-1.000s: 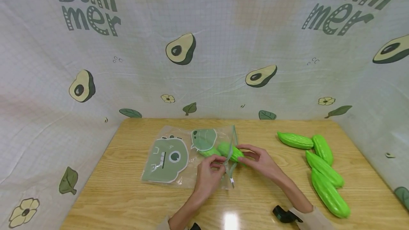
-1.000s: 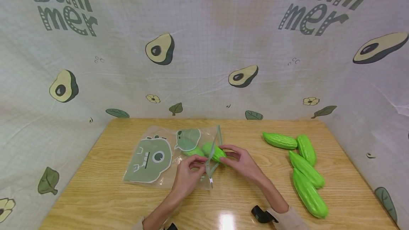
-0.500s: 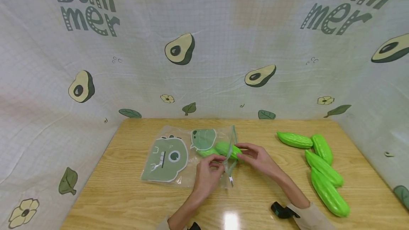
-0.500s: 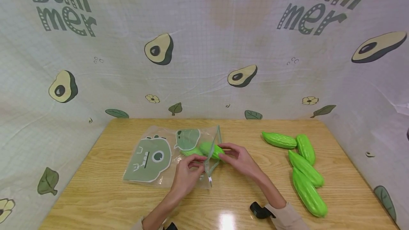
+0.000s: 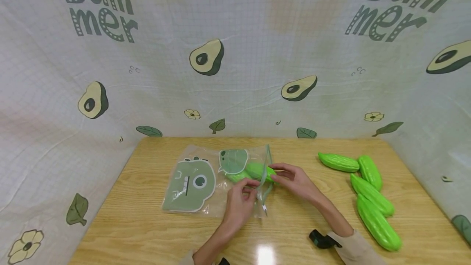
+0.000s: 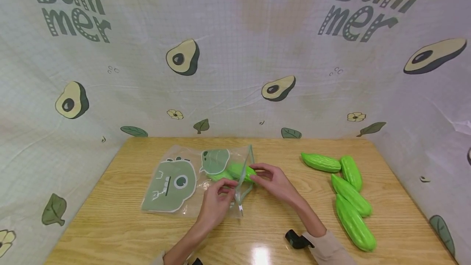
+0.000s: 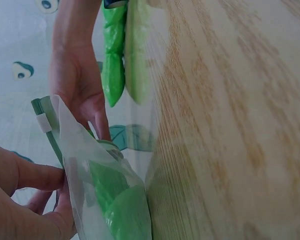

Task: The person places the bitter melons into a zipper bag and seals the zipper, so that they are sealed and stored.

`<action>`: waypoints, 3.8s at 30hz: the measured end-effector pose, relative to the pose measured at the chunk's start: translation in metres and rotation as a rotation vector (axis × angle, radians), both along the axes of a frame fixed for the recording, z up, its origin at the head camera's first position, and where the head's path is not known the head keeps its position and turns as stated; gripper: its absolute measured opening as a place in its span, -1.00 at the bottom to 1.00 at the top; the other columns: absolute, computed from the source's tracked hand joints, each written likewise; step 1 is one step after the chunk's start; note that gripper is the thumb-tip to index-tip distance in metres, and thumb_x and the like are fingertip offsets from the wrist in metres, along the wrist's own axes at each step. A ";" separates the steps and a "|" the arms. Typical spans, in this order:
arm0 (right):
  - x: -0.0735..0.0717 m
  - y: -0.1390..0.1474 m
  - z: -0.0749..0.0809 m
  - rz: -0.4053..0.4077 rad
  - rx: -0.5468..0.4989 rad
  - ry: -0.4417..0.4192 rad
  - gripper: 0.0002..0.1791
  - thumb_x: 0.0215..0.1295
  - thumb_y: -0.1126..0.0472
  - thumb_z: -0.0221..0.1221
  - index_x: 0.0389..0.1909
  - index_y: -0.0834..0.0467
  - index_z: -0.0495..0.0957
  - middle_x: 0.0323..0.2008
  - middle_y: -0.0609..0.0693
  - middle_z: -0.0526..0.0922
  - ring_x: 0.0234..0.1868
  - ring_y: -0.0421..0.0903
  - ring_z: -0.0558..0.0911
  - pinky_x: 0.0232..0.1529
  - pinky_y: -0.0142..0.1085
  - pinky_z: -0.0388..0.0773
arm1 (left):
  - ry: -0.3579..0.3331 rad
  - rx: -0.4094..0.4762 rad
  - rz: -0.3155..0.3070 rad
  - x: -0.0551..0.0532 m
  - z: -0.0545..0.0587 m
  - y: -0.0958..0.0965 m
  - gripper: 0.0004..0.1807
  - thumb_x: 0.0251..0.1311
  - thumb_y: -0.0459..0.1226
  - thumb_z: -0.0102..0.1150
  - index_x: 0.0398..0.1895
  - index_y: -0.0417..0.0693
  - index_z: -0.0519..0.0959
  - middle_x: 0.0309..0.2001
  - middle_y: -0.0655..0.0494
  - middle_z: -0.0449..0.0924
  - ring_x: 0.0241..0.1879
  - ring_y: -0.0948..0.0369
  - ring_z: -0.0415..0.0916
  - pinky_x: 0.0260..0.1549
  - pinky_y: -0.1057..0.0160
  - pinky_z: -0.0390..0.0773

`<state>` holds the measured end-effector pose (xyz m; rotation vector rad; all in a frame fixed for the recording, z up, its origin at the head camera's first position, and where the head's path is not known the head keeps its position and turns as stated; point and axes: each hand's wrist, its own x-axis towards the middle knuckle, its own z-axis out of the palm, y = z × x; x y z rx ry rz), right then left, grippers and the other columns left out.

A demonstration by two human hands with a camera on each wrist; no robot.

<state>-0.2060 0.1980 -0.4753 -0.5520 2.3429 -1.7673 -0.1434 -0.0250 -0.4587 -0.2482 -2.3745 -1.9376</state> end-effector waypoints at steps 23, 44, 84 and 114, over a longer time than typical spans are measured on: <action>-0.010 -0.007 0.002 0.070 0.028 0.028 -0.53 0.46 0.23 0.24 0.30 0.32 0.50 0.28 0.28 0.53 0.25 0.24 0.57 0.14 -0.38 0.56 | 0.065 -0.013 -0.010 0.000 -0.001 0.001 -0.74 0.25 -0.68 0.09 -0.14 -0.27 0.62 -0.15 -0.08 0.61 -0.18 0.02 0.63 -0.26 0.32 0.66; -0.018 -0.014 0.000 0.138 0.024 0.053 -0.58 0.47 0.36 0.19 0.26 0.45 0.46 0.25 0.39 0.51 0.25 0.34 0.54 0.14 -0.40 0.55 | 0.069 -0.032 -0.019 0.001 0.002 0.001 -0.72 0.25 -0.68 0.06 -0.14 -0.25 0.60 -0.12 -0.03 0.58 -0.14 0.04 0.59 -0.20 0.30 0.66; -0.025 -0.030 -0.006 0.243 -0.033 0.054 -0.54 0.43 0.48 0.12 0.30 0.54 0.37 0.29 0.47 0.44 0.28 0.40 0.47 0.14 -0.40 0.55 | 0.108 -0.067 -0.017 0.002 0.002 0.000 -0.70 0.23 -0.70 0.05 -0.17 -0.22 0.59 -0.13 -0.02 0.59 -0.12 0.05 0.60 -0.11 0.22 0.68; -0.029 -0.040 -0.014 0.247 -0.023 0.069 -0.51 0.26 0.57 0.12 0.24 0.42 0.50 0.18 0.33 0.60 0.19 0.13 0.59 0.11 -0.35 0.57 | 0.146 -0.064 -0.024 0.002 0.003 0.001 -0.68 0.17 -0.73 0.03 -0.20 -0.23 0.58 -0.18 0.00 0.59 -0.16 0.07 0.60 -0.13 0.23 0.68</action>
